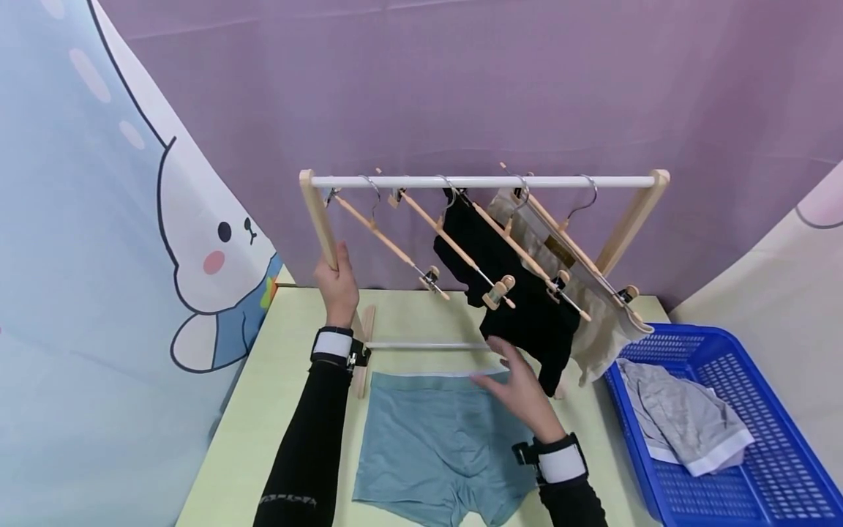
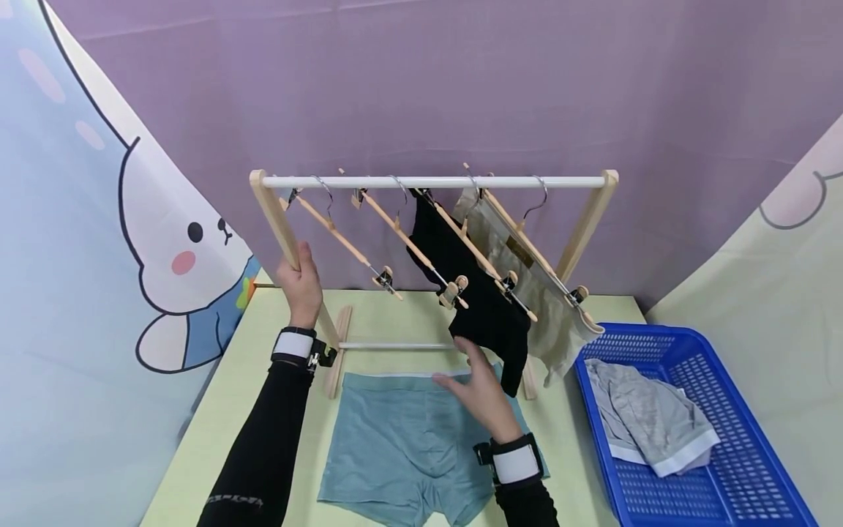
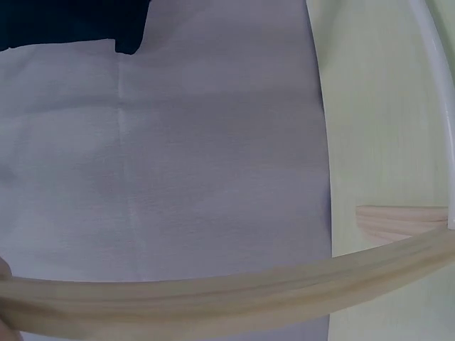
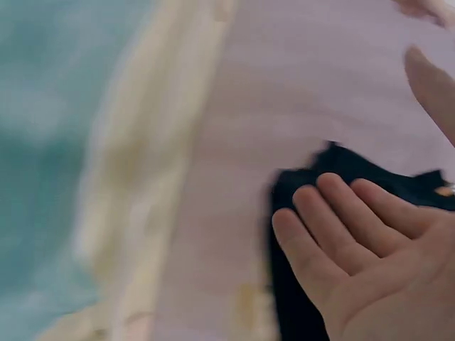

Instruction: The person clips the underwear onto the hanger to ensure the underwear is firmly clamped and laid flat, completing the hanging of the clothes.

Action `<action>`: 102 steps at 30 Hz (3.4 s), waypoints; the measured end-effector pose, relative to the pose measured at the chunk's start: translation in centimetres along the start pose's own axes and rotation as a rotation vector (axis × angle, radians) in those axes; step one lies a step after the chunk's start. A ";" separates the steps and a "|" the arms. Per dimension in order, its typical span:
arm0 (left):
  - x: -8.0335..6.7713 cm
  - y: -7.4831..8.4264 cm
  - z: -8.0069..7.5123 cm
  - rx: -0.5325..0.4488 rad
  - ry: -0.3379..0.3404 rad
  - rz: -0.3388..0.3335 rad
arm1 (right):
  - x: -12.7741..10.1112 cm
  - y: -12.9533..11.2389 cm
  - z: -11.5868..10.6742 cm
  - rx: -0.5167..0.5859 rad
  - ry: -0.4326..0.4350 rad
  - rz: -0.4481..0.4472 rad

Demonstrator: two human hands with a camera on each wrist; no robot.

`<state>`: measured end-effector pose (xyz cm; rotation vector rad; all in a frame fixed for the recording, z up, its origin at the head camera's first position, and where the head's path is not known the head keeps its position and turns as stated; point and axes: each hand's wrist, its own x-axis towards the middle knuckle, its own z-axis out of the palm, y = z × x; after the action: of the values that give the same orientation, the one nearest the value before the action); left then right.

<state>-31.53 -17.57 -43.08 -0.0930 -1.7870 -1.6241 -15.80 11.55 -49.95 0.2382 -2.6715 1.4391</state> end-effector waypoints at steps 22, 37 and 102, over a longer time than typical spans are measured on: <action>0.0 0.4 -0.1 -0.020 -0.016 0.010 | 5.0 -10.5 -3.9 0.493 0.260 -0.283; -0.3 0.4 -0.5 -0.006 -0.020 -0.015 | 5.8 -11.2 -4.3 0.448 0.394 -0.443; -21.6 -5.2 -3.0 0.593 -0.512 0.102 | -0.8 3.7 -1.5 0.400 0.203 -0.070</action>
<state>-16.67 -12.82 -59.11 -0.3412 -2.5382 -0.9902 -15.67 14.89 -52.29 0.1999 -2.1794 1.8525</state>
